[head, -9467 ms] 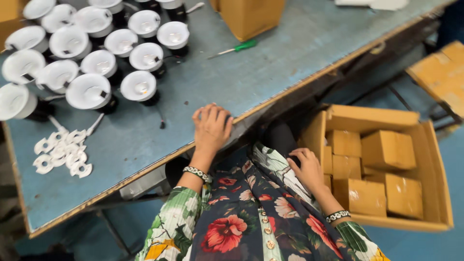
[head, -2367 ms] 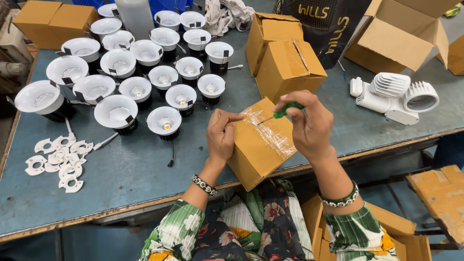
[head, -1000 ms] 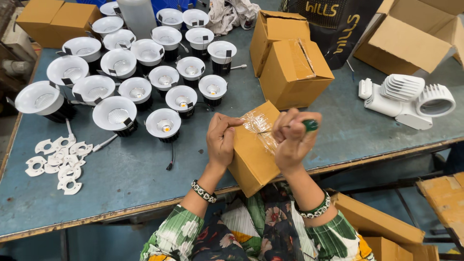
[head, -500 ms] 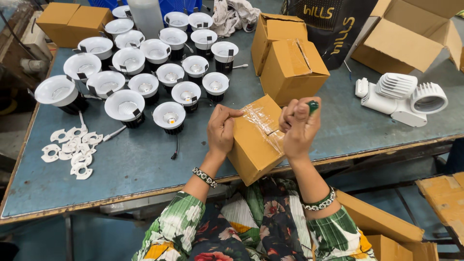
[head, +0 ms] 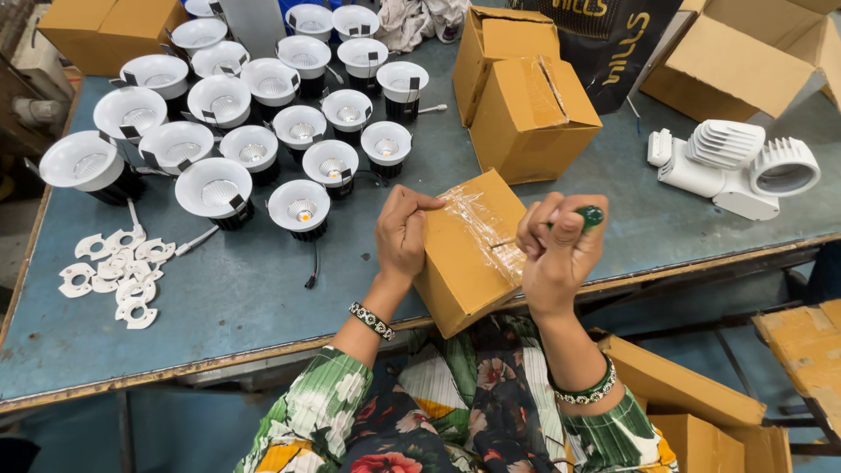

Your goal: The person opens a sealed cardboard box using a green screwdriver, removes a plastic-wrapped white light fixture, and places it on the table. They then place the plastic wrap into the box, close the box, and move it aside. The person repeats this process with a second box.

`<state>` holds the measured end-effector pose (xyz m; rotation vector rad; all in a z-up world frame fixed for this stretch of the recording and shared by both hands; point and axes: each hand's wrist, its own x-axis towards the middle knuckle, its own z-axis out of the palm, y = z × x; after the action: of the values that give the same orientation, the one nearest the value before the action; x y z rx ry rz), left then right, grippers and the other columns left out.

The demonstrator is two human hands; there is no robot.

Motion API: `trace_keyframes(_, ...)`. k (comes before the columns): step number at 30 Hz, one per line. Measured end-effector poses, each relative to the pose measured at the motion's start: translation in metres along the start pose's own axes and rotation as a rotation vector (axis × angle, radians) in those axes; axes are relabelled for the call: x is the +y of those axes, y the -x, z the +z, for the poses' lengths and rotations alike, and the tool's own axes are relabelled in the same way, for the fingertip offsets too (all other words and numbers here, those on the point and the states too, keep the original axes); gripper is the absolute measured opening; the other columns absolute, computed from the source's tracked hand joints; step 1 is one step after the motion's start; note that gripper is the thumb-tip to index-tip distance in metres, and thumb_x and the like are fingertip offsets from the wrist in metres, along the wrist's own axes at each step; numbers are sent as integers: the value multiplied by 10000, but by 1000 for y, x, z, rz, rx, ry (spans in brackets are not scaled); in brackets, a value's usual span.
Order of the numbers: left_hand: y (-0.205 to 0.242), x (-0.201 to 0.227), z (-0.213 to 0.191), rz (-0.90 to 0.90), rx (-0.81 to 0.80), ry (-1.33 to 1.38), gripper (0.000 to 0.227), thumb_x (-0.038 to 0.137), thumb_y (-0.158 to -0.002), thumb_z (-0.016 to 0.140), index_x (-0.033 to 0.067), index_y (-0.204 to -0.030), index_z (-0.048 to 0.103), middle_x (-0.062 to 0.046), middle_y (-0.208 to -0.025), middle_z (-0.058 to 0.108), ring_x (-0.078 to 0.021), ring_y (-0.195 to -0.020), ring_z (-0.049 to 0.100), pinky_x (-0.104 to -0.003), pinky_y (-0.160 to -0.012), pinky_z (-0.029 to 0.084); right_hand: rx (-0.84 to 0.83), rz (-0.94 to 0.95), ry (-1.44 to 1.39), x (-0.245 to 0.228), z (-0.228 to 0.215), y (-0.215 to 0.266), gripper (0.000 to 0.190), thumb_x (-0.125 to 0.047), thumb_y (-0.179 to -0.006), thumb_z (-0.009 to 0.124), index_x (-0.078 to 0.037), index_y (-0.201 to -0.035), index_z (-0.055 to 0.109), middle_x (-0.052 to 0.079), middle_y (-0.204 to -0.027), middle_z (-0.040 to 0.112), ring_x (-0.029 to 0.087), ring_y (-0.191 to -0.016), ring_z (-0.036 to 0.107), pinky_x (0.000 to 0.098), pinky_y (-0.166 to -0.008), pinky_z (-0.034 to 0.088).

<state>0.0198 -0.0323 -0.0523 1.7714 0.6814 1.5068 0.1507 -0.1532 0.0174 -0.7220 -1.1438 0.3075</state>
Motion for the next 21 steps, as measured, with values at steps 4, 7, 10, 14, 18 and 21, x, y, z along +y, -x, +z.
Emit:
trace_keyframes(4, -6, 6, -4, -22, -42, -16, 288, 80, -907, 458, 51, -960, 739, -117, -908, 615, -249, -835, 616, -336, -764, 491, 36, 2, 21, 7, 0, -9, 374, -449, -1132, 515, -109, -1059, 379, 12, -709, 340, 79, -525, 330, 213, -461, 282)
trace_keyframes(7, -17, 16, -10, -44, -191, -220, 247, 165, -923, 507, 95, -990, 735, -110, -961, 634, -256, -909, 626, -375, -822, 489, 35, 37, 33, 12, -2, -16, 382, -456, -1127, 509, -102, -1052, 387, 8, -733, 333, 76, -509, 327, 210, -443, 277)
trace_keyframes(10, -37, 26, 0, 101, -335, -591, 279, 350, -928, 603, 169, -1118, 696, -93, -1112, 649, -294, -1060, 616, -464, -889, 460, 23, 38, 33, 14, -1, -15, 379, -444, -1139, 510, -97, -1056, 379, 11, -726, 330, 76, -519, 318, 214, -455, 272)
trace_keyframes(14, -43, 39, 45, 327, -537, -632, 542, 478, -919, 557, 236, -1405, 557, -156, -1341, 531, -354, -1113, 568, -560, -848, 443, -1, 8, 49, 8, 0, -5, 378, -435, -1160, 508, -94, -1074, 370, 28, -716, 352, 93, -551, 342, 231, -495, 302)
trace_keyframes(18, -40, 32, 56, 223, -716, -836, 501, 554, -1007, 445, 301, -1432, 521, -111, -1359, 511, -322, -1149, 555, -584, -903, 436, 51, 25, -4, 3, -5, 3, 371, -429, -1147, 519, -105, -1061, 359, 17, -694, 353, 84, -544, 337, 211, -492, 296)
trace_keyframes(21, -38, 29, 54, 236, -706, -850, 505, 546, -1001, 433, 303, -1434, 526, -105, -1348, 519, -307, -1147, 552, -568, -892, 442, 45, 30, 51, 2, -2, 4, 376, -422, -1150, 532, -95, -1073, 364, 19, -699, 352, 85, -550, 339, 222, -505, 306)
